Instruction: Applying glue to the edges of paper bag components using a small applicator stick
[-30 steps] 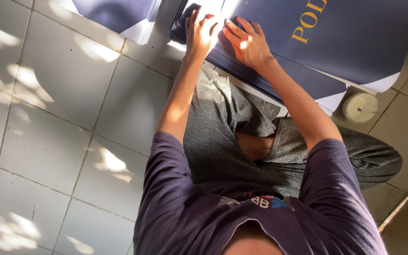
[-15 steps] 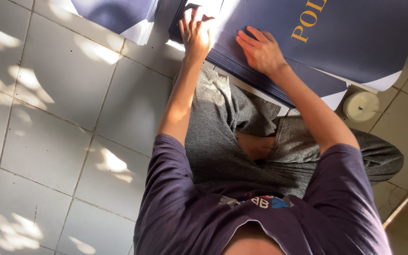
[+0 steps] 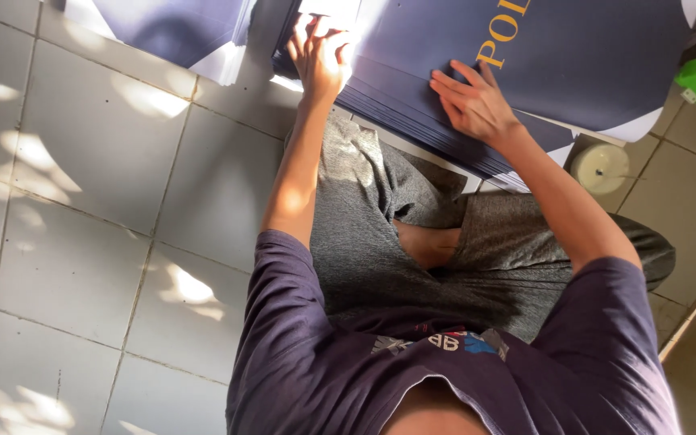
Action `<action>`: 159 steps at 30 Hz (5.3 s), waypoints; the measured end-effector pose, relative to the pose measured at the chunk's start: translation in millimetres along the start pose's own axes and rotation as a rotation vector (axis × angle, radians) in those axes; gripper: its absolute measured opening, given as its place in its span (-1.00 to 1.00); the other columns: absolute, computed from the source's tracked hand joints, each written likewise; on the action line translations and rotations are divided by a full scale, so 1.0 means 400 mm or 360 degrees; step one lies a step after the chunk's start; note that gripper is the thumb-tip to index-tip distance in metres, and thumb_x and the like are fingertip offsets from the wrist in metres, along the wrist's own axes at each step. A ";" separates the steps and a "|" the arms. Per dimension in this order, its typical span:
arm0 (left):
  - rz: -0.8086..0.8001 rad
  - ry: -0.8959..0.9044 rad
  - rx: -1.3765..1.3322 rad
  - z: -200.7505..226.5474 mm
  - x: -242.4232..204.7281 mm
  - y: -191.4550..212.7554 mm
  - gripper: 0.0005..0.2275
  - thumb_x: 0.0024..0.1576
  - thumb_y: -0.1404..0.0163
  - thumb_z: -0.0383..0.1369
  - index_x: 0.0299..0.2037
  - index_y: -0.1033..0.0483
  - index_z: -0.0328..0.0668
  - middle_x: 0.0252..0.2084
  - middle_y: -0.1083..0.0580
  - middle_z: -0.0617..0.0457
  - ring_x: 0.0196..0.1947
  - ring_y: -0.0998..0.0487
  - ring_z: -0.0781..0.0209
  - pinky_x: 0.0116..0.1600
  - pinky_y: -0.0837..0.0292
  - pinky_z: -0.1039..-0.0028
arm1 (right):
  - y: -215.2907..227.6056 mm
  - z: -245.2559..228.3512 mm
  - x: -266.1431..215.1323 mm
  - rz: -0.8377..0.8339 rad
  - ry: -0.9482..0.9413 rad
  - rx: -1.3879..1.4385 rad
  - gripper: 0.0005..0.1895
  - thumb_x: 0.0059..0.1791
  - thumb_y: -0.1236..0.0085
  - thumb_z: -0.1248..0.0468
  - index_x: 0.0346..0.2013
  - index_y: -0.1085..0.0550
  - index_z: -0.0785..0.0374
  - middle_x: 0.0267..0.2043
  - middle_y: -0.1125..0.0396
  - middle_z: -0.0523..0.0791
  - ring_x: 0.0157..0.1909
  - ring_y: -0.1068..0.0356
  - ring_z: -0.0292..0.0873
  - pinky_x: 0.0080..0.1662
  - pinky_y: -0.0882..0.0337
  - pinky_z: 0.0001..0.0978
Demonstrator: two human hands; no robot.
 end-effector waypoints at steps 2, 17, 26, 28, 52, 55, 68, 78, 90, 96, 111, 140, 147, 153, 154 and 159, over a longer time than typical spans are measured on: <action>0.0018 -0.0010 0.0021 -0.010 -0.004 -0.014 -0.73 -0.09 -0.33 -0.43 -0.25 -0.64 0.26 0.14 -0.42 0.32 0.27 -0.26 0.01 0.17 -0.19 0.07 | -0.059 -0.008 0.075 -0.0081 -0.0034 0.0119 -0.65 0.24 0.02 0.24 0.29 -0.55 0.17 0.36 -0.42 -0.21 0.43 -0.22 0.07 0.29 -0.15 0.43; 0.0181 -0.0158 0.0091 0.013 -0.009 0.010 -0.63 -0.05 -0.35 -0.40 -0.08 -0.54 0.24 0.19 -0.38 0.28 0.25 -0.31 -0.07 0.19 -0.27 0.03 | -0.238 -0.026 0.229 -0.0751 -0.0412 0.0692 -0.49 0.19 0.34 0.15 0.47 -0.22 -0.07 0.57 -0.02 -0.36 0.61 0.21 -0.06 0.38 0.15 0.31; 0.0108 -0.0175 0.0156 0.041 0.000 0.025 -0.74 -0.07 -0.35 -0.35 -0.19 -0.64 0.15 0.15 -0.43 0.25 0.25 -0.28 -0.06 0.15 -0.21 -0.02 | -0.011 0.096 -0.174 -0.0469 -0.0174 -0.0155 -0.48 0.17 0.09 0.24 0.46 -0.39 0.04 0.47 -0.30 -0.29 0.55 -0.11 -0.02 0.21 -0.39 0.28; 0.0067 -0.0172 0.0164 0.056 0.007 0.034 -0.81 -0.06 -0.33 -0.33 -0.24 -0.70 0.16 0.13 -0.45 0.27 0.23 -0.28 -0.03 0.15 -0.19 -0.02 | 0.016 0.130 -0.272 -0.0483 -0.0230 -0.0197 -0.49 0.17 0.09 0.22 0.46 -0.40 0.02 0.47 -0.31 -0.31 0.55 -0.14 -0.05 0.25 -0.36 0.24; -0.0775 -0.0145 0.0385 0.217 0.003 -0.105 -0.49 0.37 0.31 0.10 0.09 -0.60 -0.06 0.41 -0.29 -0.08 0.42 -0.18 -0.26 0.41 0.09 -0.28 | -0.133 -0.007 0.046 -0.0404 -0.0312 0.0457 -0.44 0.18 0.09 0.18 0.43 -0.23 0.40 0.55 -0.02 0.02 0.52 0.14 0.26 0.30 -0.08 0.47; -0.0467 -0.0189 0.0572 0.186 0.013 -0.075 -0.50 0.33 0.02 0.17 0.16 -0.64 -0.05 0.49 -0.12 0.05 0.49 0.01 -0.23 0.47 0.29 -0.20 | -0.119 0.043 0.000 -0.0116 -0.0312 0.0405 -0.52 0.15 0.01 0.30 0.39 -0.36 0.29 0.44 -0.23 0.03 0.46 -0.18 0.09 0.38 -0.19 0.05; -0.0249 -0.0433 0.0644 0.134 -0.076 -0.266 -0.81 0.31 -0.17 -0.38 0.11 -0.60 0.05 0.50 -0.09 -0.10 0.48 -0.05 -0.27 0.48 -0.04 -0.13 | 0.116 0.082 -0.406 0.0003 0.0221 -0.0244 -0.54 0.13 -0.03 0.40 0.36 -0.40 0.21 0.39 -0.35 -0.05 0.38 -0.40 -0.06 0.24 -0.53 -0.22; -0.0044 -0.0589 0.0611 0.173 -0.070 -0.215 -0.88 0.31 -0.18 -0.36 0.00 -0.60 0.09 0.44 -0.21 -0.02 0.42 -0.20 -0.20 0.39 -0.27 -0.08 | 0.110 0.054 -0.344 -0.0008 0.0092 -0.0056 -0.60 0.14 -0.06 0.44 0.29 -0.46 0.36 0.37 -0.35 -0.02 0.41 -0.35 -0.01 0.36 -0.44 -0.16; -0.0012 -0.0445 0.0692 0.154 -0.074 -0.232 -0.97 0.32 -0.15 -0.21 -0.11 -0.60 0.34 0.39 -0.32 0.26 0.44 -0.18 0.01 0.50 0.17 0.01 | 0.146 0.024 -0.348 -0.0103 0.0116 0.0056 -0.60 0.18 0.00 0.28 0.25 -0.48 0.44 0.36 -0.37 0.03 0.44 -0.31 0.00 0.43 -0.35 -0.18; -0.0345 -0.0300 0.0388 0.257 -0.025 -0.119 -0.74 0.21 -0.13 -0.03 -0.04 -0.65 0.11 0.34 -0.37 0.06 0.42 -0.12 -0.06 0.39 0.01 -0.19 | 0.144 0.055 -0.413 -0.0255 -0.0031 0.0268 -0.53 0.21 0.09 0.18 0.32 -0.42 0.45 0.38 -0.33 0.09 0.49 -0.24 0.06 0.45 -0.29 -0.03; -0.0353 -0.0256 0.0539 0.243 -0.034 -0.140 -0.70 0.15 -0.24 0.09 -0.11 -0.56 0.25 0.37 -0.32 0.17 0.42 -0.16 -0.06 0.40 0.00 -0.16 | 0.023 0.042 -0.192 -0.0327 0.0059 0.0197 -0.52 0.26 0.19 0.13 0.32 -0.46 0.38 0.45 -0.28 -0.07 0.54 -0.11 0.11 0.45 -0.21 0.05; -0.0304 -0.0057 0.0634 0.206 -0.004 -0.048 -0.43 0.23 -0.01 0.26 0.36 -0.41 0.26 0.46 -0.18 0.13 0.51 0.02 -0.07 0.46 0.47 -0.30 | 0.136 0.006 -0.330 -0.0151 -0.0219 -0.0122 -0.66 0.24 0.04 0.15 0.17 -0.59 0.20 0.15 -0.53 -0.20 0.39 -0.32 -0.12 0.02 -0.41 -0.11; -0.0322 0.0108 0.0634 0.182 -0.026 -0.039 -0.33 0.13 -0.11 0.29 0.38 -0.42 0.22 0.52 -0.05 -0.03 0.53 0.05 -0.11 0.49 0.40 -0.23 | 0.141 0.010 -0.416 -0.0152 -0.0381 -0.0113 -0.71 0.19 -0.05 0.13 0.05 -0.62 0.17 -0.02 -0.57 -0.14 0.23 -0.50 -0.14 0.04 -0.46 -0.15; -0.0415 0.0251 0.0199 0.168 -0.061 0.012 -0.25 -0.08 -0.52 -0.23 0.35 -0.42 0.16 0.55 0.19 -0.26 0.56 0.22 -0.33 0.59 0.07 -0.05 | 0.213 0.066 -0.396 0.0399 -0.0846 0.0561 -0.93 0.14 -0.22 0.43 -0.23 -0.57 0.40 -0.30 -0.52 -0.03 -0.33 -0.50 -0.14 -0.26 -0.52 -0.34; -0.0411 0.0251 0.0204 0.150 -0.077 -0.003 -0.25 -0.08 -0.52 -0.23 0.35 -0.42 0.16 0.55 0.19 -0.26 0.56 0.22 -0.33 0.59 0.07 -0.05 | 0.215 0.067 -0.384 0.0403 -0.0843 0.0565 -0.93 0.14 -0.22 0.43 -0.23 -0.57 0.40 -0.30 -0.52 -0.03 -0.33 -0.50 -0.14 -0.26 -0.52 -0.34; -0.0190 0.0897 -0.0457 0.151 -0.121 0.060 -0.06 -0.20 -0.21 -0.65 0.46 -0.01 -0.11 0.39 0.06 -0.24 0.38 -0.22 -0.20 0.55 -0.02 0.17 | 0.082 0.198 -0.483 0.0671 -0.2005 0.1440 -0.29 0.08 -0.27 0.13 0.40 -0.12 0.24 0.30 -0.26 0.02 -0.28 -0.55 -0.27 -0.06 -0.71 -0.34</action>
Point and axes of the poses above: each hand's wrist, its own x-axis towards the middle knuckle, its own y-axis out of the back of the hand, z = x × y, the point moved 9 cm from there along x, towards the middle knuckle
